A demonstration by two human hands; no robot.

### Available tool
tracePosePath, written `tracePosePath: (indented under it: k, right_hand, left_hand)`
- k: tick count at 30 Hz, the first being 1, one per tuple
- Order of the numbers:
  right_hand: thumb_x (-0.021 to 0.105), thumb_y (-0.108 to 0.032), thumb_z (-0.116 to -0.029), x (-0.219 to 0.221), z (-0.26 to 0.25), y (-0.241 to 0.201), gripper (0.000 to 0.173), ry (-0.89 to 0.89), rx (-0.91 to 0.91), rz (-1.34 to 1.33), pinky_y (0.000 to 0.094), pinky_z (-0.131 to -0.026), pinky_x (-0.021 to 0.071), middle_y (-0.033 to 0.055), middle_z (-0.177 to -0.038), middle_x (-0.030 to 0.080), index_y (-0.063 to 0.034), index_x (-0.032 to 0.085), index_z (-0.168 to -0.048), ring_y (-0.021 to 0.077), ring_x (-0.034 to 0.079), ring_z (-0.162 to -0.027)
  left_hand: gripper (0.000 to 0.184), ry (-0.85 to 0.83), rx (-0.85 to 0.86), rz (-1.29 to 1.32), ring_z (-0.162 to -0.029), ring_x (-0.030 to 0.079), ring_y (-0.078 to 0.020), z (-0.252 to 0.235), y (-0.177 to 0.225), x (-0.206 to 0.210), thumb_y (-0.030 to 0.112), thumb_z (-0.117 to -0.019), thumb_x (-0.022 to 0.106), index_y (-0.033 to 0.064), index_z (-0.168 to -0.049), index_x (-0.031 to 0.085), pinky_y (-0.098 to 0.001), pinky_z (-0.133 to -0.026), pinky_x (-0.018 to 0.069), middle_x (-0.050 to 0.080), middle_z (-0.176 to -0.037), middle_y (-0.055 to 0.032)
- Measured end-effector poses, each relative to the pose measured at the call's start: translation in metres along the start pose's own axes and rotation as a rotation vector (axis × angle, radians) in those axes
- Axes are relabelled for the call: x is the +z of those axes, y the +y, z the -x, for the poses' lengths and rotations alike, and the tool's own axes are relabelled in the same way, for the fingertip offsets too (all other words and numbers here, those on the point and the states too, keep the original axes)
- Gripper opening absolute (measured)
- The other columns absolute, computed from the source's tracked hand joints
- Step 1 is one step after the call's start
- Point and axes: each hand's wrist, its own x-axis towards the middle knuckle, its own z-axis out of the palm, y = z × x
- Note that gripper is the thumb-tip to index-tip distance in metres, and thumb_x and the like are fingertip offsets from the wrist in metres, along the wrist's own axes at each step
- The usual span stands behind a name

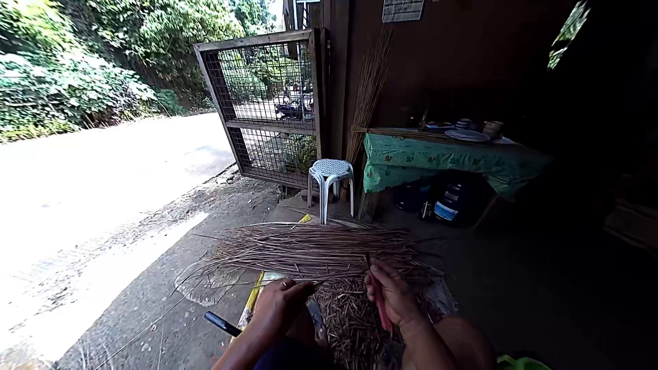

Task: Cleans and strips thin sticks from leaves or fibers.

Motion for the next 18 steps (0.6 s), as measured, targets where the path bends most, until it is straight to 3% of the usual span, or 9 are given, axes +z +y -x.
tracePosePath:
  k: [3,7,10,13,16,18]
  right_hand:
    - [0.046,-0.01,-0.108,0.014,0.011,0.008,0.026,-0.07,0.027,0.011,0.0261,-0.047,0.0528,0.0109,-0.075,0.067,0.0032,0.061,-0.125,0.0139,0.061,-0.052]
    - [0.046,-0.011,-0.1092,-0.005,0.002,-0.011,0.026,0.032,-0.012,0.016,0.0246,-0.045,0.0514,0.0101,-0.074,0.067,0.0027,0.061,-0.125,0.0128,0.059,-0.05]
    - [0.044,-0.013,-0.1101,-0.026,-0.008,-0.035,0.027,0.111,-0.076,0.008,0.0236,-0.045,0.0507,0.0084,-0.074,0.066,0.0011,0.059,-0.127,0.0115,0.059,-0.051]
    - [0.043,-0.014,-0.1105,-0.044,-0.017,-0.053,0.029,0.22,-0.136,-0.056,0.0238,-0.045,0.0504,0.0074,-0.074,0.064,0.0012,0.055,-0.132,0.0113,0.058,-0.051]
    - [0.043,-0.016,-0.111,-0.048,-0.02,-0.05,0.03,0.273,-0.129,-0.091,0.0245,-0.047,0.0509,0.0072,-0.076,0.064,-0.0001,0.053,-0.134,0.0119,0.058,-0.053]
    - [0.043,-0.017,-0.1105,-0.036,-0.012,-0.034,0.032,0.196,-0.089,-0.073,0.026,-0.05,0.0513,0.0078,-0.079,0.064,-0.0002,0.053,-0.137,0.0125,0.058,-0.056]
  left_hand:
    - [0.031,-0.03,0.002,-0.017,-0.086,0.069,-0.0188,-0.004,0.006,0.002,0.031,-0.101,0.059,0.0353,-0.129,0.07,-0.0439,-0.078,0.0563,0.071,-0.096,-0.0021]
    - [0.032,-0.029,0.054,0.012,-0.088,0.07,-0.0202,0.007,-0.006,-0.012,0.024,-0.0995,0.061,0.0314,-0.129,0.071,-0.0429,-0.077,0.0592,0.071,-0.102,-0.0047]
    - [0.03,0.0,0.047,0.009,-0.083,0.071,-0.02,0.021,-0.022,-0.021,0.027,-0.1001,0.06,0.032,-0.128,0.071,-0.0442,-0.068,0.06,0.071,-0.105,-0.0041]
    - [0.028,0.036,0.05,-0.005,-0.08,0.07,-0.0183,0.032,-0.036,-0.024,0.032,-0.0986,0.059,0.0303,-0.123,0.073,-0.0426,-0.065,0.0591,0.07,-0.102,-0.0027]
    - [0.028,0.041,0.025,0.003,-0.077,0.069,-0.0201,0.041,-0.04,-0.024,0.032,-0.095,0.058,0.0238,-0.115,0.076,-0.0449,-0.063,0.058,0.07,-0.098,-0.0046]
    - [0.026,-0.013,0.023,0.057,-0.082,0.071,-0.0301,0.036,-0.027,-0.029,0.024,-0.0958,0.062,0.0126,-0.114,0.076,-0.0524,-0.068,0.0584,0.071,-0.101,-0.0145]
